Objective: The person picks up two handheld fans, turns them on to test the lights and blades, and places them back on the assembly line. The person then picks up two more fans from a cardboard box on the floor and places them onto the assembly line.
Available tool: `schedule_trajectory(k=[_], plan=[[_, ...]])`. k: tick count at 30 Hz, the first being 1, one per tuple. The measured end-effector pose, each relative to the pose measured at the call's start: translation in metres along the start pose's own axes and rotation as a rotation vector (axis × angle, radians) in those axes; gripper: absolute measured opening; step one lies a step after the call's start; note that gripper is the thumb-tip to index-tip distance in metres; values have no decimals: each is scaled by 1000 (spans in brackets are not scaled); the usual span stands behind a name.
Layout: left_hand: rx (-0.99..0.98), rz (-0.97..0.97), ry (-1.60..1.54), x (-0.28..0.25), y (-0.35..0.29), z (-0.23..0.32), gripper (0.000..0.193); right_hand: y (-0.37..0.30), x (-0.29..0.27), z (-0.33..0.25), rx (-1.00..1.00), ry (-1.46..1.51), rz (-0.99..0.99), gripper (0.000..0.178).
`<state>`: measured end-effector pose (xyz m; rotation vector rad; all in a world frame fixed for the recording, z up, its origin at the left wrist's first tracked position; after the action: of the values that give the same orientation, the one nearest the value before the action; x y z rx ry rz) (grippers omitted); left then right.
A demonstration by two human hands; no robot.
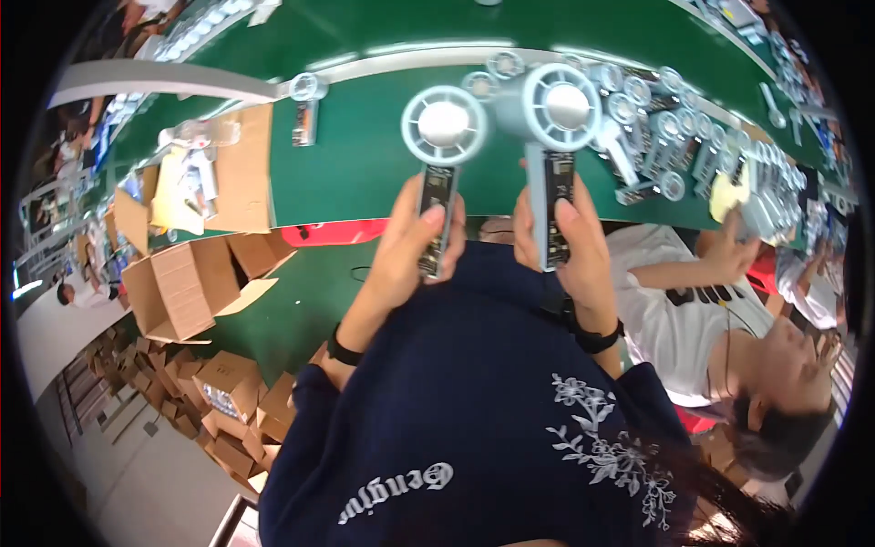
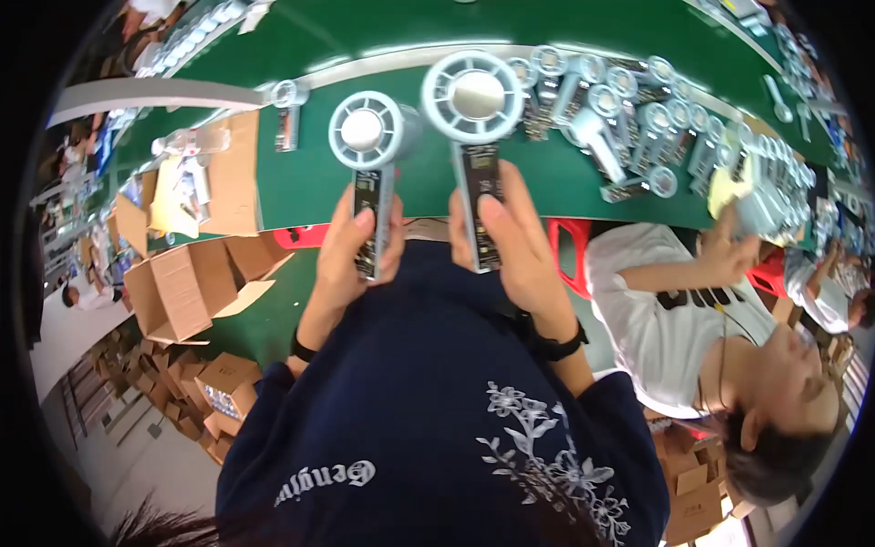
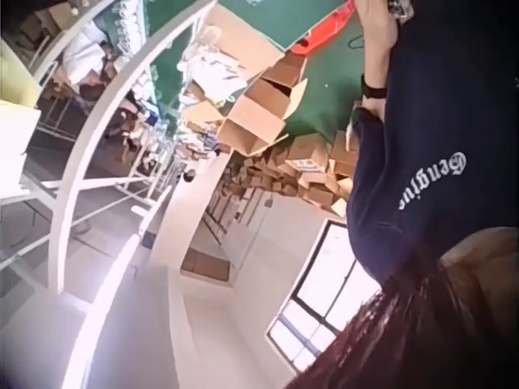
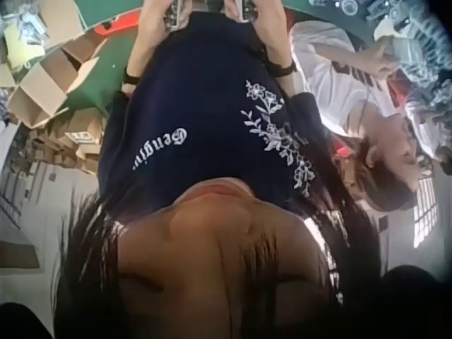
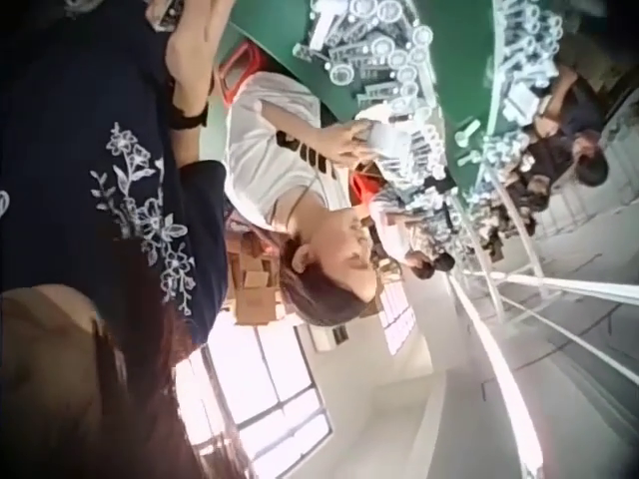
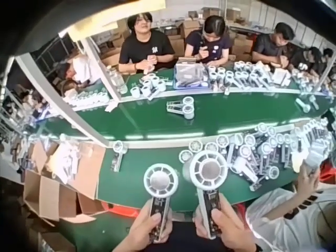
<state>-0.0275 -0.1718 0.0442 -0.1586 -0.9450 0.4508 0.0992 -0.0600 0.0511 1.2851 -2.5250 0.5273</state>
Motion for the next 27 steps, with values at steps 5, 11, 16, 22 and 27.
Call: schedule_trajectory(k=[5, 11, 16, 22, 27], plan=[[14, -127, -4, 27, 8, -26, 39, -50, -20, -18, -90, -40, 25, 51], [222, -56, 163, 48, 27, -29, 51, -57, -28, -36, -47, -36, 122, 36], [197, -168, 161, 66, 23, -17, 53, -56, -25, -36, -84, -48, 179, 35], [250, -222, 98, 57, 23, -9, 50, -33, -7, -29, -117, -132, 202, 34], [241, -201, 37, 39, 26, 8, 39, -13, 15, -25, -97, -142, 176, 33]])
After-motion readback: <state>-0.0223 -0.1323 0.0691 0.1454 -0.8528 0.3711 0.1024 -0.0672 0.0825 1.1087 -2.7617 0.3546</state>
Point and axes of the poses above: each hand's wrist, its own y-axis towards the middle knuckle, its own x-axis out of the palm, z = x × y, the point moved 3 cm from there along y, towards the middle knuckle, and after that the axes turned 14 degrees about -y, right-handed, at the moved point
